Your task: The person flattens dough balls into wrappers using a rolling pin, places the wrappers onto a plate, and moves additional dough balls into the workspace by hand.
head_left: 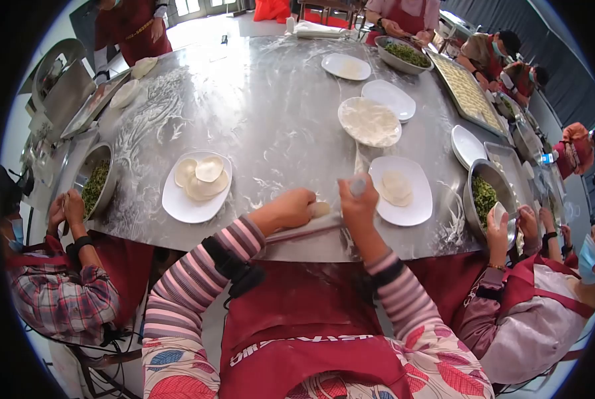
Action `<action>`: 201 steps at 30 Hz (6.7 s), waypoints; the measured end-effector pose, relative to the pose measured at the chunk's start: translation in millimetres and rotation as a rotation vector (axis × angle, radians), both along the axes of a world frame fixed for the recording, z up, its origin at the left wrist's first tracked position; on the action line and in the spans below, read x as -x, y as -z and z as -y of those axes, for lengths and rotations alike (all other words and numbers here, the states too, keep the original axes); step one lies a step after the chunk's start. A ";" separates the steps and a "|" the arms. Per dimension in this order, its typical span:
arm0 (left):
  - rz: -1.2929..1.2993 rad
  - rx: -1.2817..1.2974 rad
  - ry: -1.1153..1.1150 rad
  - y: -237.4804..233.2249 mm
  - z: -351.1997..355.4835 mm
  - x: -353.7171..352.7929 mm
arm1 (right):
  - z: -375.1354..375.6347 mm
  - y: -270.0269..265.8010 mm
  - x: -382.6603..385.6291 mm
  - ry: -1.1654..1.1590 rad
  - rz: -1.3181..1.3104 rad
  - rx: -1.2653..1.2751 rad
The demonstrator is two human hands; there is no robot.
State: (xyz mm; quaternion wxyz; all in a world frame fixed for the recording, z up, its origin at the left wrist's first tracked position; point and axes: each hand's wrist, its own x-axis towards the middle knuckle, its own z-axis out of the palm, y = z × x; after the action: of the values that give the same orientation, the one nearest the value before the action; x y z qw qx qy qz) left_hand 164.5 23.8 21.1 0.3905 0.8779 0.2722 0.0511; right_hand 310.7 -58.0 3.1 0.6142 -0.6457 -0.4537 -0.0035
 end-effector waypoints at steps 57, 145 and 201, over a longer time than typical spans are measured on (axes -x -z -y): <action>0.233 -0.476 0.102 8.4 90.7 -2.8 | -19.4 -102.9 27.5 -0.372 0.257 -0.089; 0.082 -0.612 0.733 -12.4 7.9 -100.8 | 138.1 -6.1 -100.3 0.435 -0.702 0.036; -0.676 -0.418 0.239 -50.2 -20.9 33.4 | 180.5 -67.0 9.5 -0.907 -0.187 0.523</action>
State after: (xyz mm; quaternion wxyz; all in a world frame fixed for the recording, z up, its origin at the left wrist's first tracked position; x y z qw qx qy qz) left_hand 131.1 44.7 71.3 0.0955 0.9311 0.2652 -0.2315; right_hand 301.2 -238.5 70.1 0.4102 -0.5138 -0.6163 0.4335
